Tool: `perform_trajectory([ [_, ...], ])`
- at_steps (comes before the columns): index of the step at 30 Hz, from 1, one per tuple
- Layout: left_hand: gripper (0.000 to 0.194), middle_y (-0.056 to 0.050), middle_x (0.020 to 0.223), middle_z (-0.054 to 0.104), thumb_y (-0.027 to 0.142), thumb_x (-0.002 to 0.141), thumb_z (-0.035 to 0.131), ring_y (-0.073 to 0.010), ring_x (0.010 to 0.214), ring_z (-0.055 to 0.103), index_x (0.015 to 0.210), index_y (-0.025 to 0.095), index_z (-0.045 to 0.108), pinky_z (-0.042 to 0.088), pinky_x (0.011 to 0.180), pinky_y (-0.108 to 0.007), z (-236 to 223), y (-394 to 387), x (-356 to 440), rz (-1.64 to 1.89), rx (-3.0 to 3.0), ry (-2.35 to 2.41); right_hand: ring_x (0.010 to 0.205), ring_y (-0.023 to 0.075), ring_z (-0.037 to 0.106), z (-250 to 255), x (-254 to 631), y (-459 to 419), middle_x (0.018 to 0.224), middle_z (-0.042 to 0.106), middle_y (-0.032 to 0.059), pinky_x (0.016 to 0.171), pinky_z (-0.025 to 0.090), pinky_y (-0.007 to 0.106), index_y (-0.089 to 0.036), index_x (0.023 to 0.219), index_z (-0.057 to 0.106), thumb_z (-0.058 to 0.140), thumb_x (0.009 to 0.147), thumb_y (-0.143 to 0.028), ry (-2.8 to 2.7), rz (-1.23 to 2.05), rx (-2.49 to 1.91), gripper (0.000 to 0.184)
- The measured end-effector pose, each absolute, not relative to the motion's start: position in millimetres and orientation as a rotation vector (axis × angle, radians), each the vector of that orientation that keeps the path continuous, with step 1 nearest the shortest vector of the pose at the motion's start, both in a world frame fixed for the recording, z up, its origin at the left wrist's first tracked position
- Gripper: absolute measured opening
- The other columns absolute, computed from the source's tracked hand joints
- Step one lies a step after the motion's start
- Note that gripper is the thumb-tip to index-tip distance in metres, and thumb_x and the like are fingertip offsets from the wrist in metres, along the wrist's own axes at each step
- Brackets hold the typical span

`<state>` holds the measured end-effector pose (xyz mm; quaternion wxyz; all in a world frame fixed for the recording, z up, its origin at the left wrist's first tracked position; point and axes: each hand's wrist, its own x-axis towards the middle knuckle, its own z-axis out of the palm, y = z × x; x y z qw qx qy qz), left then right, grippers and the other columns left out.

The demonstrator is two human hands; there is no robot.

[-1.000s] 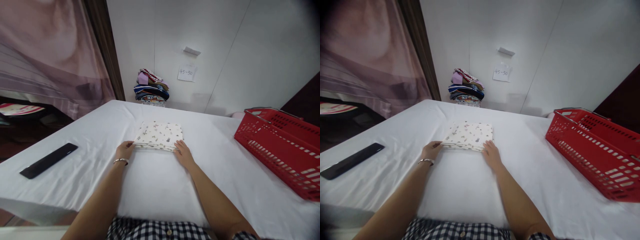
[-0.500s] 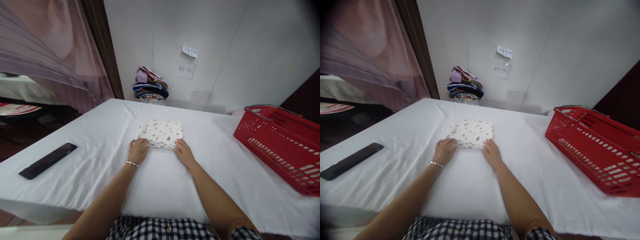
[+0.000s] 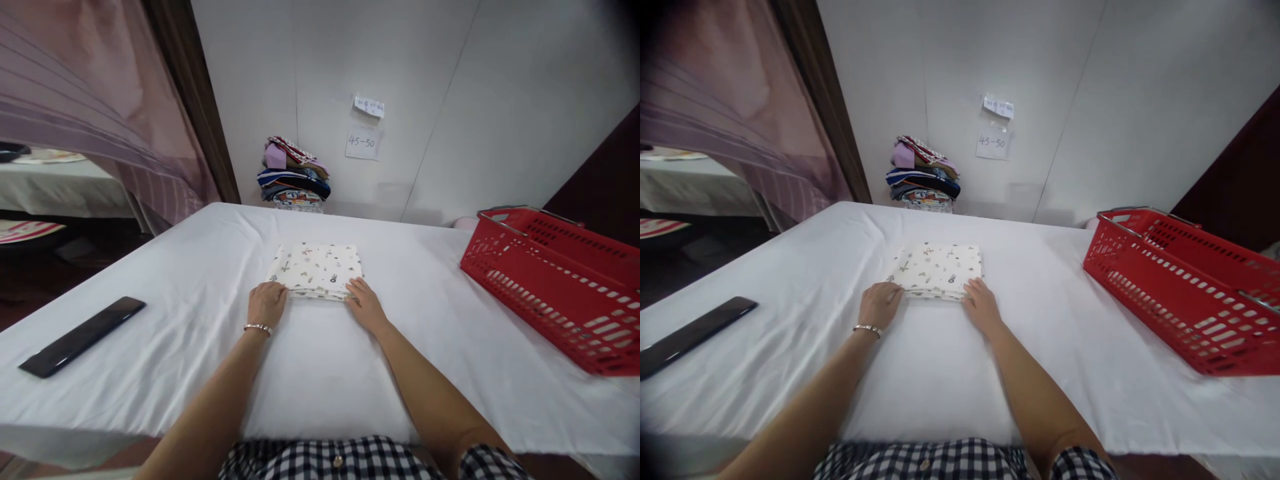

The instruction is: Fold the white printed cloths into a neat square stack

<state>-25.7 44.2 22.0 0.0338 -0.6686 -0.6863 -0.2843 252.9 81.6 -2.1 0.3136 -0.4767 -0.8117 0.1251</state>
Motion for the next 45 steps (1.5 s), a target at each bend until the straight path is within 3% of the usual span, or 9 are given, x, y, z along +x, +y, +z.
perform_trajectory([
  [7,0.028,-0.008,0.111,0.063,0.029,0.086,0.043,-0.0237,0.107,0.051,0.105,0.021,0.063,0.034,0.096,-0.042,26.5,45.6,11.3,-0.842,-2.382,-1.648,0.131,0.0238,0.033,-2.6,252.6,81.5,0.134,0.048,0.0085,0.106,0.030,0.045,-0.018,0.119,0.058,0.048,0.085,-0.030,-2.129,0.352,-1.284,0.037],
  [13,0.025,-0.007,0.103,0.065,0.026,0.083,0.046,-0.0234,0.099,0.054,0.098,0.024,0.066,0.039,0.088,-0.042,17.0,59.6,17.1,-0.800,-2.422,-1.806,0.131,0.0241,0.033,-0.9,252.0,80.6,0.133,0.048,0.0094,0.106,0.030,0.044,-0.016,0.120,0.057,0.049,0.085,-0.030,-2.148,0.332,-1.284,0.038],
  [21,0.024,-0.006,0.089,0.066,0.033,0.085,0.044,-0.0225,0.089,0.055,0.082,0.022,0.066,0.041,0.080,-0.038,30.4,64.8,15.9,-0.814,-2.434,-1.837,0.131,0.0232,0.034,-4.4,253.1,83.6,0.133,0.049,0.0064,0.106,0.030,0.044,-0.022,0.120,0.057,0.050,0.085,-0.031,-2.141,0.338,-1.272,0.037],
  [28,0.025,-0.008,0.106,0.063,0.030,0.086,0.046,-0.0230,0.101,0.052,0.098,0.019,0.064,0.039,0.087,-0.038,25.2,75.6,58.1,-0.866,-2.507,-1.656,0.130,0.0228,0.034,-0.4,254.9,83.3,0.132,0.050,0.0065,0.106,0.030,0.043,-0.021,0.119,0.058,0.051,0.085,-0.032,-2.147,0.340,-1.251,0.036],
  [38,0.025,-0.007,0.105,0.064,0.029,0.085,0.046,-0.0236,0.100,0.053,0.099,0.020,0.064,0.039,0.088,-0.040,10.0,73.1,61.7,-0.886,-2.520,-1.668,0.132,0.0203,0.030,-3.3,259.1,86.4,0.138,0.042,0.0067,0.109,0.026,0.039,-0.019,0.123,0.054,0.046,0.086,-0.034,-1.843,0.372,-1.312,0.040],
  [45,0.022,-0.005,0.103,0.065,0.027,0.086,0.046,-0.0216,0.100,0.053,0.095,0.021,0.064,0.039,0.089,-0.038,13.6,69.5,51.4,-0.936,-2.398,-1.645,0.110,0.0197,0.054,-3.2,265.8,89.0,0.117,0.061,0.0042,0.098,0.039,0.036,-0.022,0.113,0.060,0.045,0.084,-0.040,-1.493,0.669,-1.469,0.038],
])
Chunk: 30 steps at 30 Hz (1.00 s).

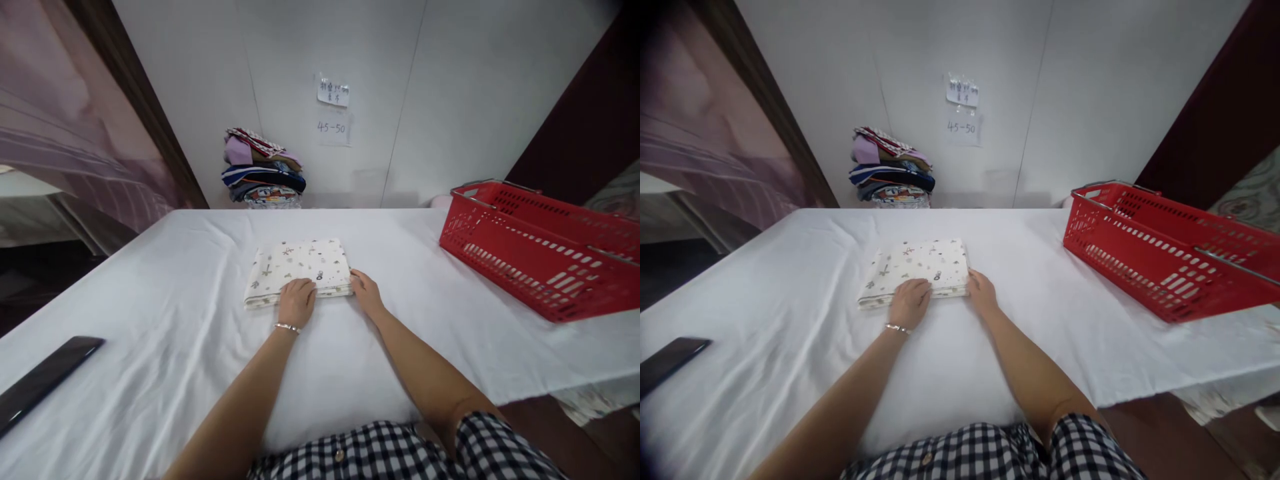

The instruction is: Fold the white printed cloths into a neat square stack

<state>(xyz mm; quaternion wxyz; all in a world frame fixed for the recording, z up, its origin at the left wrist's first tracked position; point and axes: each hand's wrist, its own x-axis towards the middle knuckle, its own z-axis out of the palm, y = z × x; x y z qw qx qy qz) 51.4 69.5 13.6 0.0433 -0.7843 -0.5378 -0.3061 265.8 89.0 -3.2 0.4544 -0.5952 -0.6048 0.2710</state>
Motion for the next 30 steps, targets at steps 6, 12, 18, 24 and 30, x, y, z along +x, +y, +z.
perform_trajectory([
  [6,0.020,-0.004,0.095,0.066,0.032,0.086,0.047,-0.0215,0.093,0.055,0.087,0.021,0.064,0.039,0.082,-0.037,17.1,69.0,40.8,-0.885,-2.362,-1.749,0.100,0.0186,0.059,-1.3,268.7,101.4,0.108,0.065,0.0041,0.092,0.042,0.032,-0.019,0.109,0.061,0.047,0.080,-0.046,-1.359,0.803,-1.536,0.042],
  [12,0.020,-0.004,0.093,0.065,0.032,0.086,0.047,-0.0209,0.093,0.054,0.086,0.021,0.065,0.038,0.081,-0.035,20.1,68.9,39.4,-0.897,-2.412,-1.780,0.093,0.0190,0.060,18.0,264.9,119.5,0.102,0.065,0.0052,0.084,0.043,0.030,-0.018,0.124,0.051,0.051,0.079,-0.042,-1.582,0.736,-1.841,0.051],
  [18,0.024,-0.005,0.082,0.063,0.030,0.086,0.045,-0.0201,0.086,0.053,0.073,0.019,0.062,0.036,0.077,-0.034,25.7,68.7,32.3,-0.928,-2.348,-1.876,0.093,0.0190,0.061,21.0,266.3,126.4,0.101,0.066,0.0055,0.082,0.044,0.028,-0.017,0.122,0.053,0.051,0.077,-0.033,-1.697,0.677,-1.909,0.048],
  [24,0.033,-0.006,0.077,0.061,0.035,0.089,0.041,-0.0206,0.084,0.052,0.067,0.018,0.059,0.032,0.075,-0.035,28.5,71.2,24.8,-0.909,-2.208,-1.992,0.121,0.0227,0.043,23.0,256.2,130.5,0.132,0.048,0.0081,0.099,0.035,0.034,-0.018,0.128,0.047,0.046,0.080,-0.029,-1.891,0.306,-1.846,0.050],
  [30,0.030,-0.006,0.077,0.061,0.032,0.087,0.043,-0.0199,0.083,0.052,0.067,0.018,0.059,0.031,0.073,-0.034,24.6,72.7,23.6,-0.861,-2.181,-2.062,0.128,0.0210,0.036,26.0,249.6,128.7,0.143,0.035,0.0080,0.101,0.032,0.035,-0.019,0.127,0.049,0.036,0.089,-0.036,-2.324,0.285,-1.735,0.044],
])
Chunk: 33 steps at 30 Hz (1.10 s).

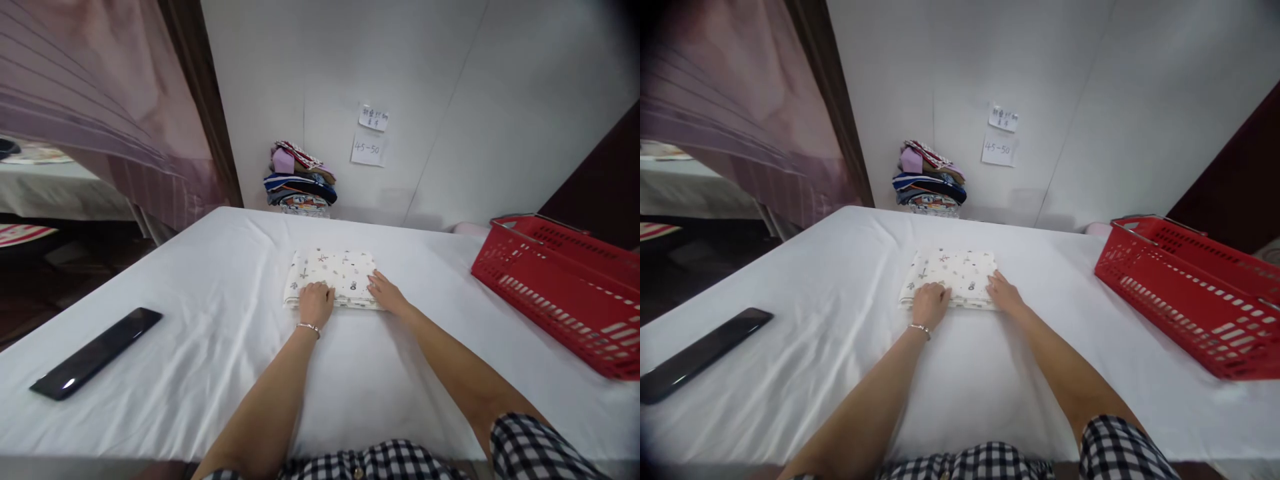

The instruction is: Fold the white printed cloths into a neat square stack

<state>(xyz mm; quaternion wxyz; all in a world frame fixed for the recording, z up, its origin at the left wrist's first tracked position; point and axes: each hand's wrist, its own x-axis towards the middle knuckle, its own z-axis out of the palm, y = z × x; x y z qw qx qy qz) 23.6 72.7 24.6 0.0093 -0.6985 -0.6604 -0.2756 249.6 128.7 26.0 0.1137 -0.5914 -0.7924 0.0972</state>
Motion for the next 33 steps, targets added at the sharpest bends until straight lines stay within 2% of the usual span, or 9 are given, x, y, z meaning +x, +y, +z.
perform_trajectory([
  [3,0.028,-0.006,0.077,0.061,0.030,0.087,0.043,-0.0195,0.083,0.052,0.067,0.018,0.059,0.031,0.073,-0.033,24.9,72.7,25.8,-0.853,-2.181,-2.076,0.130,0.0250,0.030,34.0,242.1,132.3,0.138,0.041,0.0082,0.100,0.031,0.040,-0.020,0.117,0.055,0.039,0.088,-0.034,-2.387,0.089,-1.722,0.037],
  [6,0.028,-0.006,0.076,0.060,0.029,0.087,0.043,-0.0194,0.082,0.052,0.067,0.018,0.059,0.032,0.073,-0.033,27.5,73.3,25.3,-0.854,-2.181,-2.074,0.130,0.0253,0.028,41.4,225.9,138.6,0.136,0.042,0.0092,0.100,0.030,0.040,-0.019,0.114,0.057,0.040,0.088,-0.033,-2.428,-0.038,-1.621,0.034],
  [11,0.028,-0.007,0.081,0.062,0.030,0.087,0.042,-0.0209,0.087,0.052,0.069,0.018,0.060,0.033,0.076,-0.034,31.7,77.5,11.2,-0.910,-2.070,-2.066,0.129,0.0236,0.031,40.5,205.5,145.8,0.137,0.042,0.0090,0.101,0.026,0.042,-0.021,0.122,0.050,0.038,0.089,-0.037,-2.570,0.142,-1.555,0.038],
  [17,0.026,-0.008,0.081,0.062,0.026,0.084,0.042,-0.0225,0.083,0.054,0.070,0.018,0.062,0.035,0.071,-0.036,28.0,84.2,0.5,-0.768,-1.997,-2.210,0.121,0.0229,0.040,44.0,195.1,157.3,0.128,0.050,0.0084,0.098,0.029,0.040,-0.022,0.114,0.055,0.041,0.088,-0.036,-2.578,0.279,-1.502,0.032],
  [21,0.026,-0.008,0.081,0.062,0.027,0.084,0.042,-0.0223,0.084,0.054,0.072,0.018,0.063,0.036,0.071,-0.036,27.7,83.9,2.1,-0.753,-1.996,-2.204,0.125,0.0232,0.034,49.5,166.2,176.2,0.135,0.043,0.0105,0.100,0.029,0.037,-0.019,0.120,0.051,0.043,0.087,-0.033,-2.582,0.218,-1.405,0.036],
  [26,0.025,-0.008,0.080,0.062,0.027,0.084,0.043,-0.0221,0.084,0.054,0.072,0.018,0.063,0.036,0.072,-0.035,27.3,82.9,1.5,-0.752,-1.991,-2.208,0.132,0.0231,0.022,42.0,134.2,200.6,0.145,0.029,0.0095,0.104,0.023,0.039,-0.020,0.130,0.041,0.040,0.088,-0.039,-2.597,0.152,-1.392,0.046],
  [29,0.025,-0.008,0.079,0.061,0.026,0.084,0.043,-0.0220,0.084,0.054,0.072,0.018,0.063,0.036,0.072,-0.035,24.8,83.9,1.1,-0.759,-1.991,-2.205,0.133,0.0233,0.020,31.7,131.4,208.0,0.145,0.029,0.0082,0.104,0.019,0.043,-0.022,0.130,0.041,0.034,0.090,-0.044,-2.621,0.187,-1.447,0.046],
  [33,0.024,-0.007,0.079,0.061,0.026,0.084,0.043,-0.0221,0.084,0.054,0.072,0.018,0.062,0.036,0.072,-0.035,21.4,85.3,1.3,-0.766,-1.982,-2.199,0.133,0.0229,0.021,27.3,134.8,209.7,0.143,0.032,0.0079,0.104,0.017,0.044,-0.023,0.128,0.043,0.031,0.091,-0.046,-2.630,0.219,-1.441,0.045],
])
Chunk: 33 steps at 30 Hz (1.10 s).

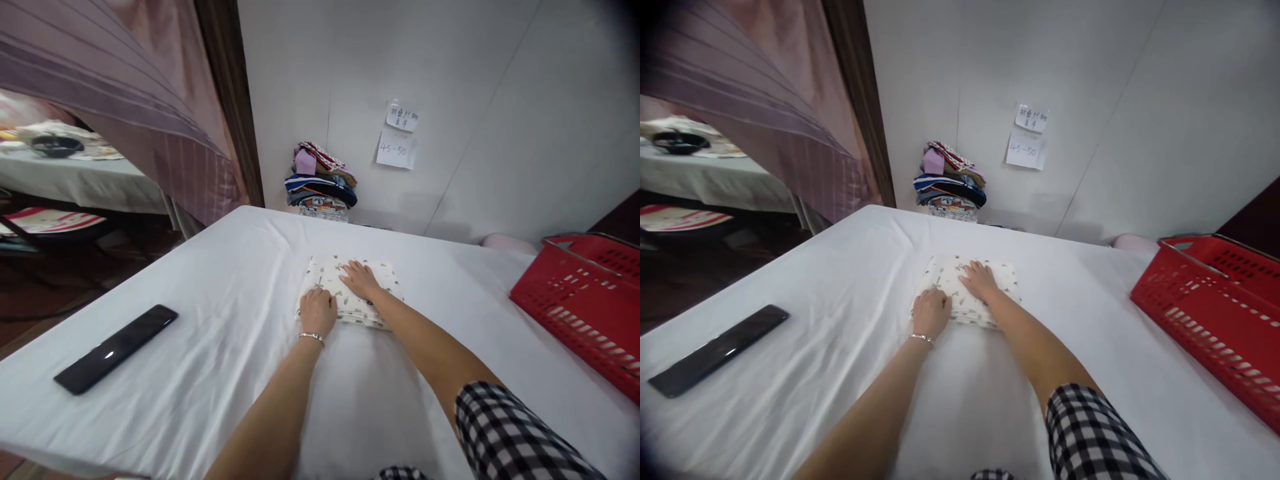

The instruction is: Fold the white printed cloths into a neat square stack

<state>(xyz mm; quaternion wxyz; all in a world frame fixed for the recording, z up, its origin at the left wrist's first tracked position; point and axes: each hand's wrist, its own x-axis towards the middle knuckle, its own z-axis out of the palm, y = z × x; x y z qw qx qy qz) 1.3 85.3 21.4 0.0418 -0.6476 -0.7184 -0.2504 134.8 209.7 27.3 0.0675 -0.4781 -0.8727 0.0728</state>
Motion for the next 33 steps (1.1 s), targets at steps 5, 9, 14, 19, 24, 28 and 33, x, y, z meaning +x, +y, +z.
perform_trajectory([
  [5,0.023,-0.007,0.080,0.062,0.026,0.084,0.044,-0.0221,0.085,0.054,0.071,0.018,0.062,0.036,0.071,-0.035,20.7,86.0,1.2,-0.773,-1.984,-2.221,0.132,0.0248,0.023,38.6,140.6,191.9,0.143,0.032,0.0092,0.102,0.021,0.046,-0.024,0.130,0.043,0.032,0.091,-0.043,-2.589,0.336,-1.459,0.045],
  [9,0.023,-0.008,0.081,0.062,0.025,0.083,0.045,-0.0222,0.086,0.054,0.070,0.018,0.062,0.036,0.072,-0.035,22.7,85.8,1.5,-0.779,-1.992,-2.223,0.127,0.0248,0.033,45.4,154.4,159.5,0.136,0.043,0.0079,0.101,0.024,0.046,-0.025,0.123,0.050,0.037,0.090,-0.042,-2.654,0.414,-1.350,0.040],
  [14,0.025,-0.007,0.081,0.062,0.028,0.085,0.043,-0.0215,0.085,0.054,0.070,0.018,0.062,0.037,0.072,-0.035,26.3,80.7,0.6,-0.796,-2.017,-2.199,0.132,0.0230,0.028,45.5,178.5,118.5,0.141,0.038,0.0074,0.106,0.018,0.044,-0.025,0.126,0.050,0.035,0.090,-0.043,-2.589,0.496,-1.358,0.043],
  [19,0.028,-0.006,0.083,0.064,0.032,0.086,0.043,-0.0203,0.086,0.055,0.072,0.019,0.063,0.038,0.076,-0.034,32.6,73.5,-2.5,-0.837,-2.115,-2.189,0.135,0.0228,0.022,34.6,200.4,90.7,0.144,0.033,0.0071,0.109,0.011,0.047,-0.023,0.133,0.043,0.036,0.090,-0.041,-2.618,0.422,-1.314,0.046],
  [24,0.021,-0.005,0.091,0.066,0.030,0.085,0.047,-0.0185,0.091,0.057,0.080,0.020,0.065,0.039,0.086,-0.035,44.0,50.7,-12.5,-0.866,-2.322,-2.063,0.133,0.0227,0.027,14.0,211.3,79.5,0.142,0.038,0.0077,0.108,0.016,0.046,-0.022,0.133,0.042,0.039,0.089,-0.031,-2.597,0.115,-1.261,0.046],
  [28,0.022,-0.006,0.101,0.066,0.027,0.086,0.044,-0.0177,0.101,0.055,0.091,0.022,0.065,0.038,0.093,-0.036,59.4,3.0,-34.5,-0.944,-2.484,-1.917,0.131,0.0238,0.032,-3.0,215.1,78.7,0.140,0.041,0.0089,0.106,0.019,0.045,-0.021,0.132,0.043,0.039,0.088,-0.029,-2.552,-0.090,-1.189,0.045],
  [33,0.024,-0.004,0.095,0.066,0.032,0.085,0.043,-0.0144,0.089,0.058,0.091,0.021,0.064,0.046,0.081,-0.028,76.8,-81.4,-79.3,-1.174,-2.257,-2.213,0.128,0.0237,0.036,-11.9,220.1,82.4,0.136,0.045,0.0101,0.104,0.022,0.045,-0.020,0.130,0.044,0.035,0.089,-0.032,-2.517,-0.203,-1.085,0.044],
])
